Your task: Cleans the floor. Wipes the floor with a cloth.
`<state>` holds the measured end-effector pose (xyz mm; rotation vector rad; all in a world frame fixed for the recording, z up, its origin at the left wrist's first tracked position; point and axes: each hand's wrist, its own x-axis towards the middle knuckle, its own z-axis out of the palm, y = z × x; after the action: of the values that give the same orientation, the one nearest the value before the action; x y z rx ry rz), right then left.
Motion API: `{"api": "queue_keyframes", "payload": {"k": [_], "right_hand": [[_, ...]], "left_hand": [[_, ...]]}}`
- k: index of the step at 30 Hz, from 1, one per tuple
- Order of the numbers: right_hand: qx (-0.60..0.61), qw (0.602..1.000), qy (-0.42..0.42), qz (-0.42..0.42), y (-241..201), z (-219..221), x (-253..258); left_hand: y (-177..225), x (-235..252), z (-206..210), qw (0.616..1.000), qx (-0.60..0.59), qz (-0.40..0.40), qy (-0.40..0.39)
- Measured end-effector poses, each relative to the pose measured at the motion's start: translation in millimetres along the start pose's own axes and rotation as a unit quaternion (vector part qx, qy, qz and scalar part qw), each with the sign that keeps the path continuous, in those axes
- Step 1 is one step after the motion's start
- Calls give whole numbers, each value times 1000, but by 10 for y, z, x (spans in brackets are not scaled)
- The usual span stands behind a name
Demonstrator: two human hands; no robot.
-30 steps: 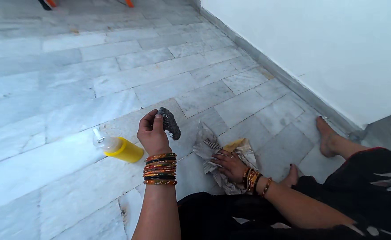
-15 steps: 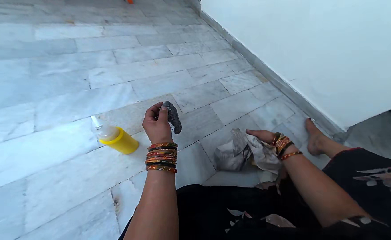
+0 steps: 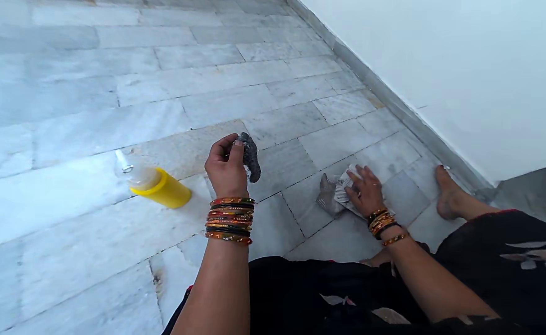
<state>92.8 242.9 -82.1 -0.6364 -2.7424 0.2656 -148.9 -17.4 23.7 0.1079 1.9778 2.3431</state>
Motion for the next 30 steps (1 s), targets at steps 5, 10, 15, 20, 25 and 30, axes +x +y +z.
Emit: {"api": "queue_keyframes", "payload": {"k": [5,10,15,20,25,30], "right_hand": [[-21,993,-81,81,-136,362,-1],[-11,988,-84,128,-536,497,392],[64,984,-167,26,-1523,591,617],[126,943,-291,-97,-2504,658,442],[110,898,-372,-208,-2228,385,339],[88,935,-298,-170,-1129,147,-67]], "left_hand": [[-39,7,50,1000,14,-8,-20],[3,27,65,999,-2,-28,-23],[30,18,72,999,-6,-26,-33],[82,-7,58,1000,15,-18,-10],[35,12,16,1000,16,-9,-8],[32,-45,60,999,32,-14,-16]]}}
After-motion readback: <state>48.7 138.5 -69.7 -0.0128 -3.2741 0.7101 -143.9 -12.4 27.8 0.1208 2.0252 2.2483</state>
